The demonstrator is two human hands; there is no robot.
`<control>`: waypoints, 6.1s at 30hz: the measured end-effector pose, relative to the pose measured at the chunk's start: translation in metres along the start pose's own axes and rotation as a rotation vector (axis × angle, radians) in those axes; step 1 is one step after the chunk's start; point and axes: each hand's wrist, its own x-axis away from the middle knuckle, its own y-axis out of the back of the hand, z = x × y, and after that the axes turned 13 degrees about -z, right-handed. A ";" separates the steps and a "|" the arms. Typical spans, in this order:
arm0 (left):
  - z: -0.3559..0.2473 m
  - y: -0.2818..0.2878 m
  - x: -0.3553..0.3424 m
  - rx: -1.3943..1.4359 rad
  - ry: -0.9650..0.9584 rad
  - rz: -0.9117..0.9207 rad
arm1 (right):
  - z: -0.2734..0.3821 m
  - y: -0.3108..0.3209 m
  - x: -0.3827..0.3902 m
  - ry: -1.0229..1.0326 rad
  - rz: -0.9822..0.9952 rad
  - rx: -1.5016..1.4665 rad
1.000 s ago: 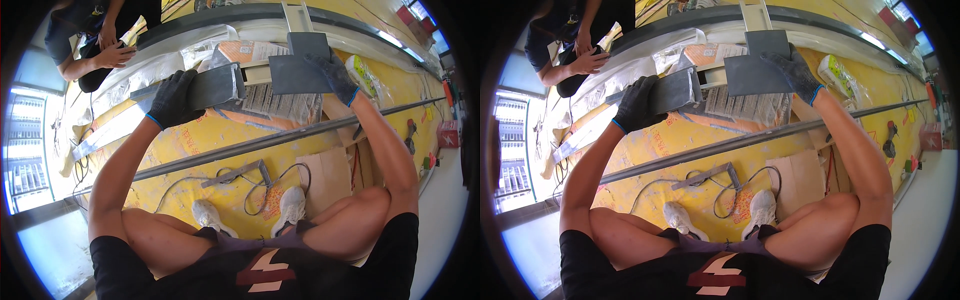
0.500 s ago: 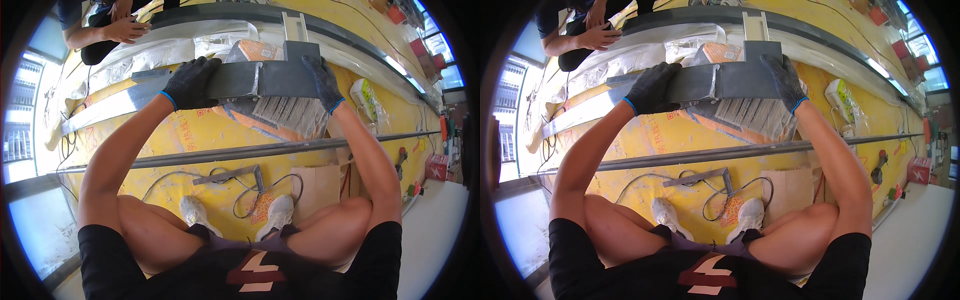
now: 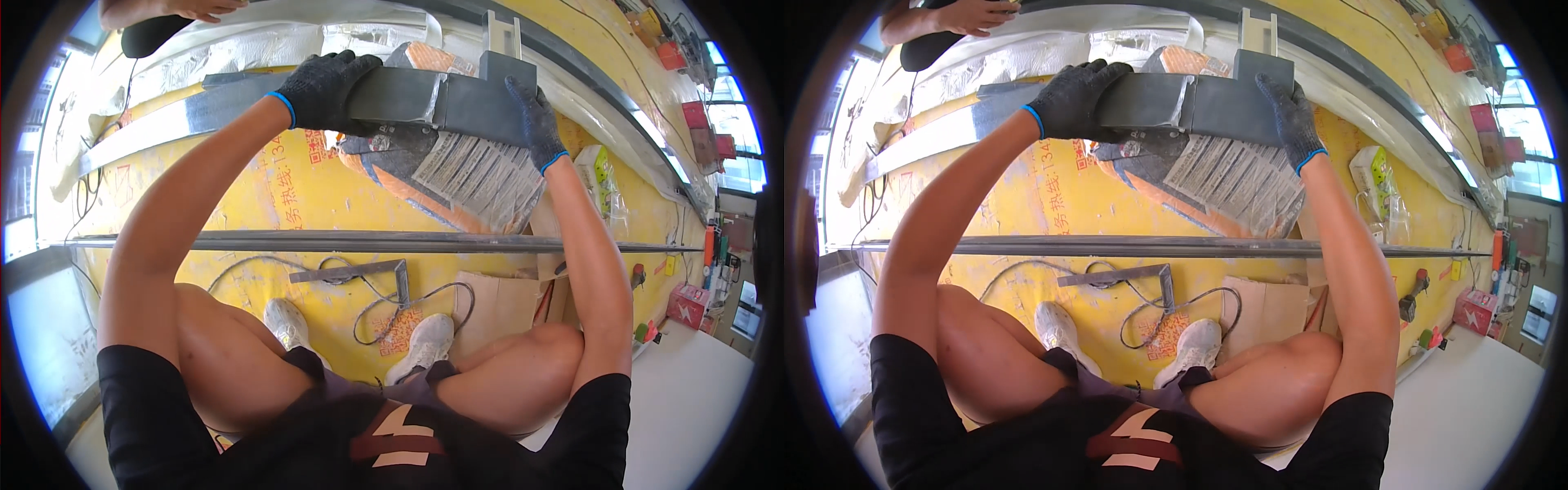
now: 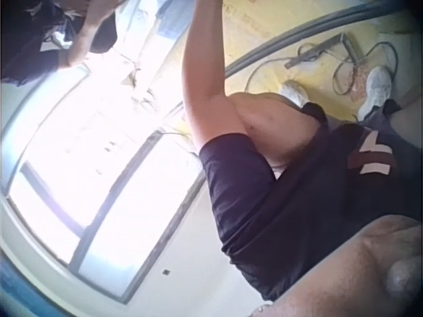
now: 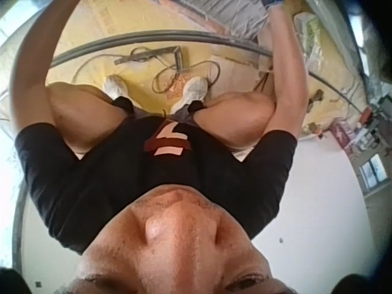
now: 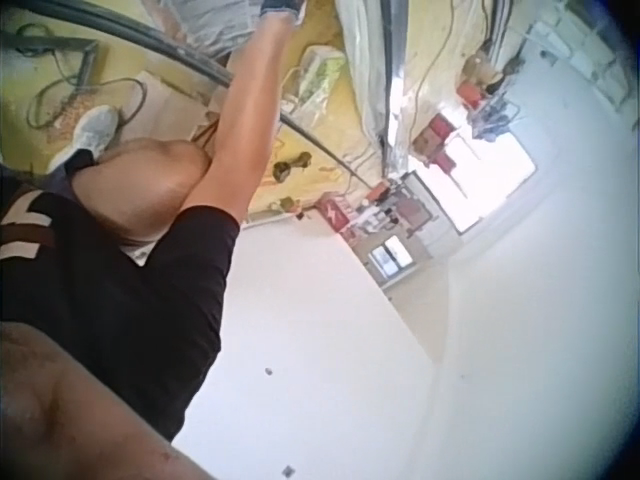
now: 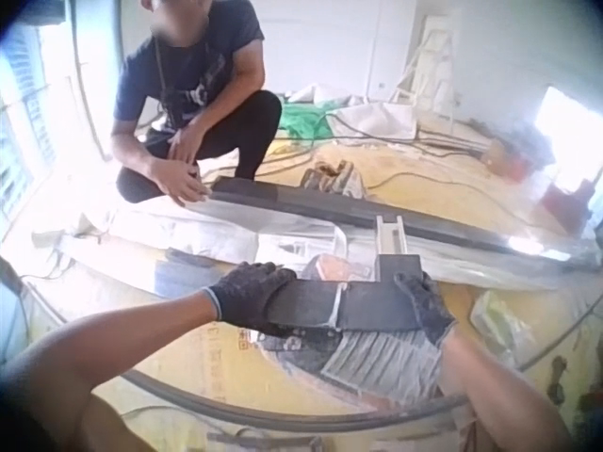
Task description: Measure, mark, and cut a tile panel using a square and an angle grinder.
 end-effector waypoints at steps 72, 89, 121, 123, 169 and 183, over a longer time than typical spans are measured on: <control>-0.047 -0.010 -0.081 0.257 -0.269 0.062 | -0.180 -0.058 0.286 -0.128 0.685 1.321; -0.029 -0.017 -0.087 0.349 -0.318 0.075 | 0.009 0.010 0.257 -0.493 0.355 0.001; -0.026 -0.037 -0.077 0.378 -0.210 -0.022 | -0.027 0.000 0.139 -0.558 -0.325 -0.288; -0.026 -0.037 -0.078 0.363 -0.254 -0.045 | -0.029 0.006 0.136 -0.508 -0.250 -0.272; -0.022 -0.034 -0.081 0.363 -0.258 -0.047 | -0.032 0.039 0.130 -0.440 -0.116 -0.029; -0.025 -0.048 -0.074 0.339 -0.192 -0.163 | -0.025 0.024 0.131 -0.633 -0.229 -0.268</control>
